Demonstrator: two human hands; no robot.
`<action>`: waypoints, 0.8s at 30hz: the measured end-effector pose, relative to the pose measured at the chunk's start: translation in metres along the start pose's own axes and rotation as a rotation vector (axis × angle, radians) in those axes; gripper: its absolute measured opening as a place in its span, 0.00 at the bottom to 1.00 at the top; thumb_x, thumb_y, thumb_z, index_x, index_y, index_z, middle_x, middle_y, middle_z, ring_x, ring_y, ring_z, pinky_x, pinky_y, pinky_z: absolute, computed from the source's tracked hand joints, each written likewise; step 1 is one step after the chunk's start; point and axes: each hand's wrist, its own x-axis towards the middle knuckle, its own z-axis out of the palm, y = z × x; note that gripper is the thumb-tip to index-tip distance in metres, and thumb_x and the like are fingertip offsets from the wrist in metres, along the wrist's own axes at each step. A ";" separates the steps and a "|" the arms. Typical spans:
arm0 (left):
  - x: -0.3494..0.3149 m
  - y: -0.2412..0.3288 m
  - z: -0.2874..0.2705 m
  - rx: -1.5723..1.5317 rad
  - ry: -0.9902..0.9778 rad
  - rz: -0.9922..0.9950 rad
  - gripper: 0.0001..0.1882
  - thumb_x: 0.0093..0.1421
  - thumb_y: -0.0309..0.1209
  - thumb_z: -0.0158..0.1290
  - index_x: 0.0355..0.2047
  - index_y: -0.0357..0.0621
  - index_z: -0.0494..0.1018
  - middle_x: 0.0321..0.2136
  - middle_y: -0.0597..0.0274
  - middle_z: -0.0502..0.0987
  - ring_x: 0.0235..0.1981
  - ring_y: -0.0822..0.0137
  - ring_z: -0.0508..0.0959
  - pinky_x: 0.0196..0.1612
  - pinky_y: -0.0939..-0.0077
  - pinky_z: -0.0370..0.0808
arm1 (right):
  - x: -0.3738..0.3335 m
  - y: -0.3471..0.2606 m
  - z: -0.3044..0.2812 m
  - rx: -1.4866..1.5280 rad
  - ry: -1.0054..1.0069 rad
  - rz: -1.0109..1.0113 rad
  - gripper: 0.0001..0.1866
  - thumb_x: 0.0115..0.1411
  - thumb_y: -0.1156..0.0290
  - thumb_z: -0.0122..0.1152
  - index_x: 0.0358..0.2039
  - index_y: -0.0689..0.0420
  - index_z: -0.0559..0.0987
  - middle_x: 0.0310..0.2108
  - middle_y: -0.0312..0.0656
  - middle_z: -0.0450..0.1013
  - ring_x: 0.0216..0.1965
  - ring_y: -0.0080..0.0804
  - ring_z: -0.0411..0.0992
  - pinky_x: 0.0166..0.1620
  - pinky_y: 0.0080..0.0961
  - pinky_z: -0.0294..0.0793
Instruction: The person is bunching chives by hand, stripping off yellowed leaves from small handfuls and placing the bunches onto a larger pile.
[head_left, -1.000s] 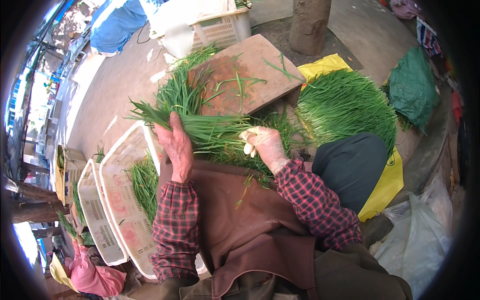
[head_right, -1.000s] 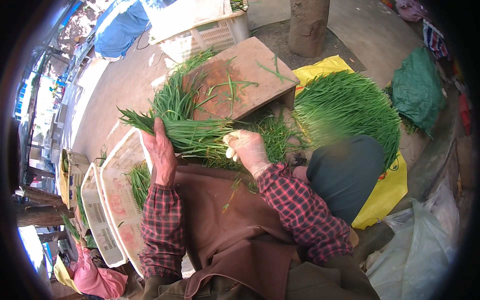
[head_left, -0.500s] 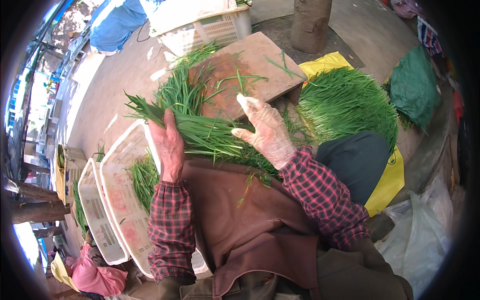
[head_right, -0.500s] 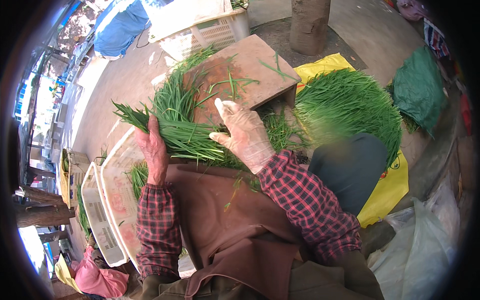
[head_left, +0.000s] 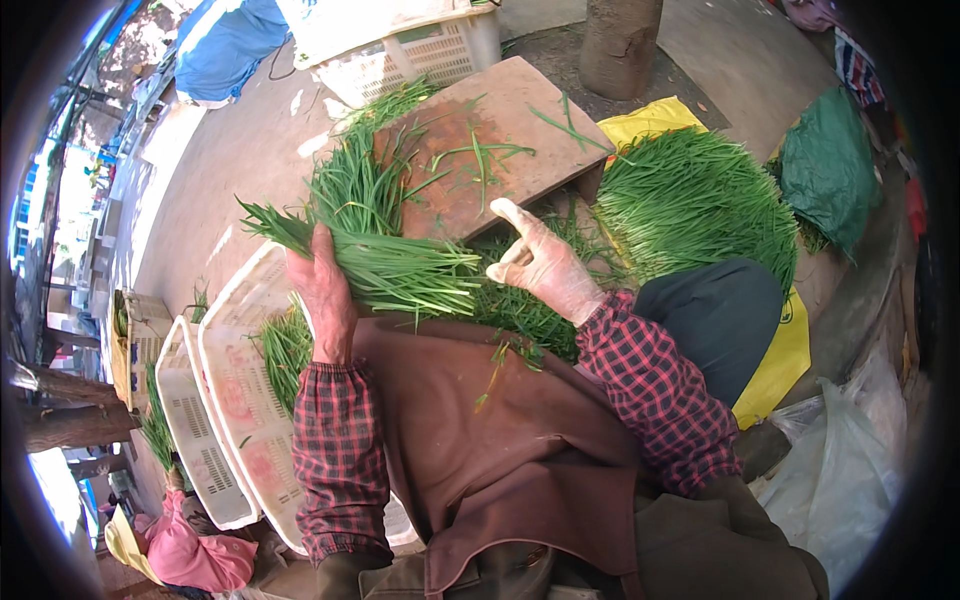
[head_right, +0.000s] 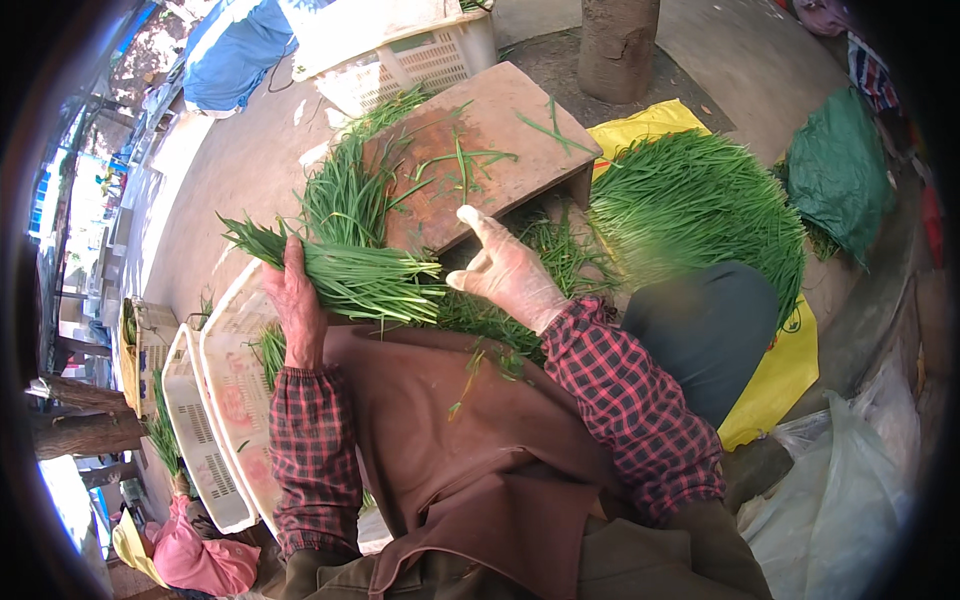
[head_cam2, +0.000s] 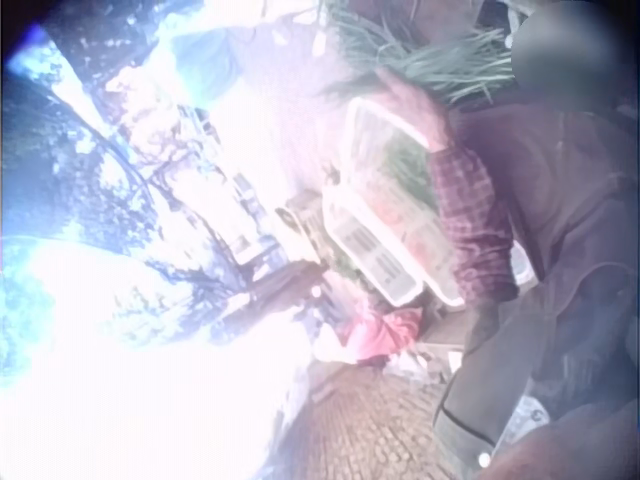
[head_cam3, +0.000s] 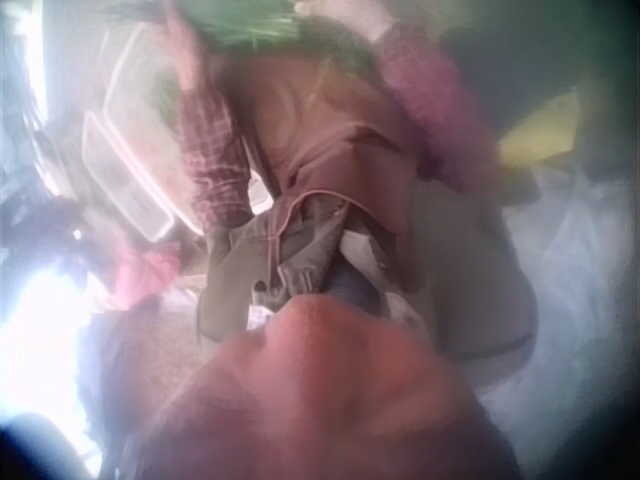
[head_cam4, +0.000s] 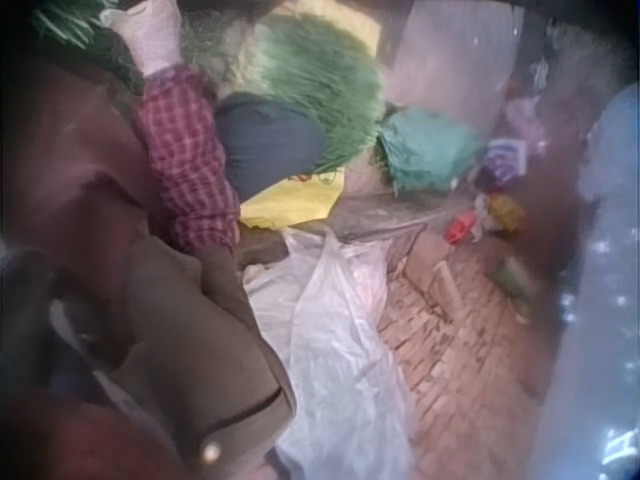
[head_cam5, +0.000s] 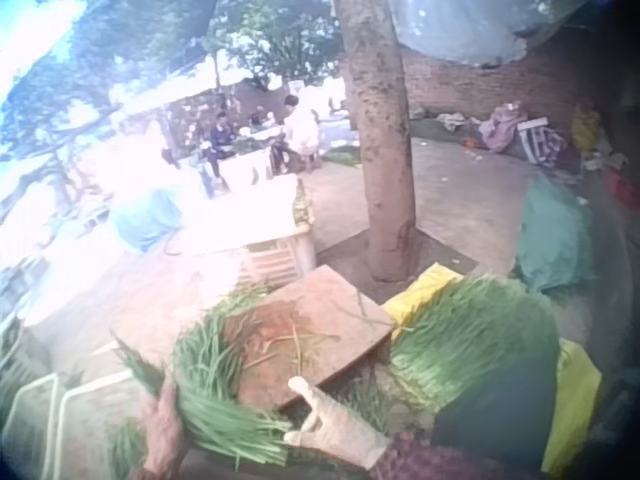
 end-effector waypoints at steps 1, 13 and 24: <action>-0.003 0.001 0.006 -0.007 -0.012 -0.007 0.10 0.69 0.32 0.50 0.45 0.38 0.70 0.32 0.67 0.74 0.30 0.75 0.73 0.33 0.76 0.72 | 0.003 -0.012 0.001 0.077 -0.097 0.048 0.48 0.55 0.75 0.70 0.72 0.52 0.54 0.67 0.39 0.62 0.38 0.18 0.72 0.46 0.19 0.74; -0.001 -0.024 -0.002 -0.247 0.029 -0.162 0.10 0.69 0.28 0.49 0.48 0.37 0.68 0.36 0.63 0.75 0.33 0.70 0.76 0.36 0.72 0.76 | -0.009 0.074 -0.019 0.268 0.201 0.478 0.12 0.59 0.78 0.58 0.43 0.64 0.82 0.28 0.42 0.81 0.18 0.19 0.70 0.24 0.17 0.70; -0.004 -0.019 0.000 -0.087 -0.049 -0.067 0.14 0.70 0.31 0.49 0.51 0.37 0.67 0.38 0.64 0.74 0.35 0.72 0.74 0.38 0.74 0.75 | 0.004 0.040 -0.002 0.331 0.025 0.305 0.11 0.65 0.70 0.60 0.44 0.62 0.82 0.36 0.37 0.81 0.33 0.19 0.76 0.40 0.18 0.74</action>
